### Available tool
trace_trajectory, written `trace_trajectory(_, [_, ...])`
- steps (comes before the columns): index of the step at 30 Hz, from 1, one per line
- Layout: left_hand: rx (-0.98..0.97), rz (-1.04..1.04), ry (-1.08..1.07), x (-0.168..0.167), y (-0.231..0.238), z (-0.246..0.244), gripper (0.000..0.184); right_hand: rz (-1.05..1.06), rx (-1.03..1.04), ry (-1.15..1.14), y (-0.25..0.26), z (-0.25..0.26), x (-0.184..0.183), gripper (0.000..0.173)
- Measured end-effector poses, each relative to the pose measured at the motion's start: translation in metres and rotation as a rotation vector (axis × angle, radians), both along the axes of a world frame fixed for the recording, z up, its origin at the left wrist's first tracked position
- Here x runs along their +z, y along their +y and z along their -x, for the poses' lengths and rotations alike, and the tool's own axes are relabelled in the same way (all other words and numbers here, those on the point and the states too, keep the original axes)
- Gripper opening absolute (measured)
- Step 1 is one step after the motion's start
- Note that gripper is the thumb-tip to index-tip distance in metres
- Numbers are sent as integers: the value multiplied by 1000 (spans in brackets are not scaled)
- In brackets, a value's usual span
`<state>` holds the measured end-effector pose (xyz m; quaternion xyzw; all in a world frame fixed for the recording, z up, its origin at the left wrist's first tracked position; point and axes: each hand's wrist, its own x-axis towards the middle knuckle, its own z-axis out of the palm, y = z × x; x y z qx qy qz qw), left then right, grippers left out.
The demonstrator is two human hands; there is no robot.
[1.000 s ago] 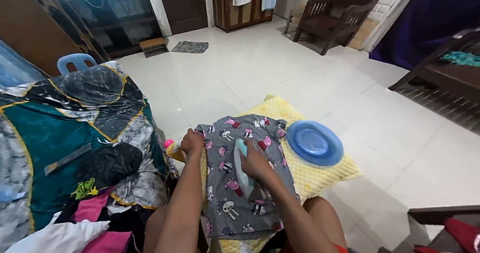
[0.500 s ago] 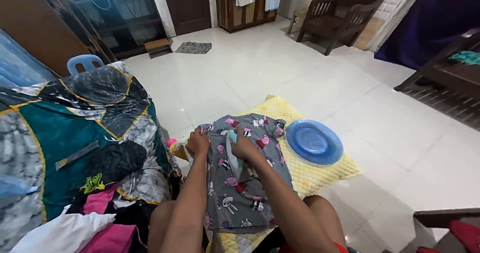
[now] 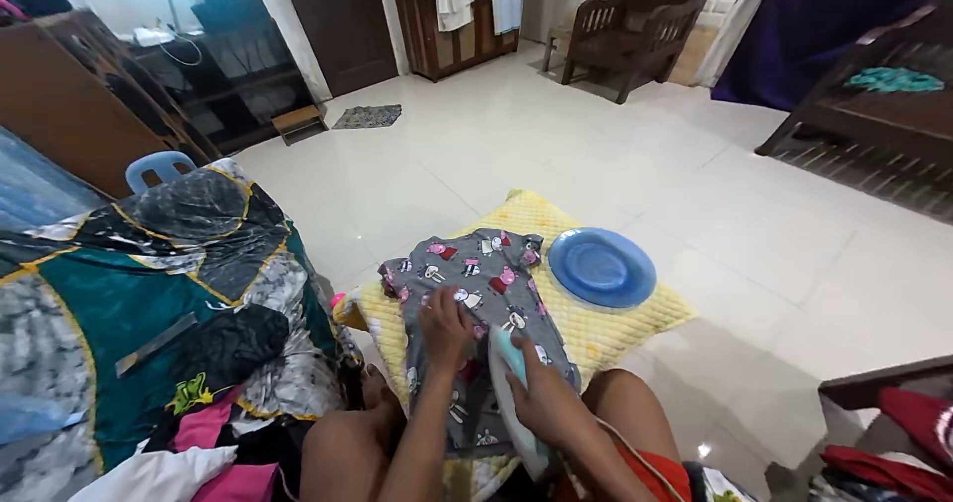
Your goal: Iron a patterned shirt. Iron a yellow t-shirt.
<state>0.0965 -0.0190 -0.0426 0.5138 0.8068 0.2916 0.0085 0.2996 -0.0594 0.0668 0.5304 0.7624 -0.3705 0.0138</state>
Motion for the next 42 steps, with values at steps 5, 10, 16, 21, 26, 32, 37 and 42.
trace_trajectory(5, [-9,268,60,-42,-37,-38,54,-70,-100,-25,69,28,-8,66])
trace_trajectory(10, [47,365,73,-39,-63,-35,69,-113,-163,-44,146,60,-8,78])
trace_trajectory(16, [125,391,90,-42,-81,-31,77,-132,-159,-83,183,73,-11,92])
trace_trajectory(21, [124,395,72,-43,-82,-33,78,-85,-183,-89,115,32,-13,95])
trace_trajectory(26, [124,400,96,-43,-80,-33,79,-34,-195,-87,66,-1,-8,77])
trace_trajectory(32, [121,379,108,-43,-79,-34,77,-68,-188,-41,138,35,-6,83])
trace_trajectory(37, [123,378,112,-45,-81,-34,76,-91,-147,-80,152,45,-10,89])
trace_trajectory(42, [119,370,108,-48,-80,-34,77,-37,-129,-84,91,2,-12,80])
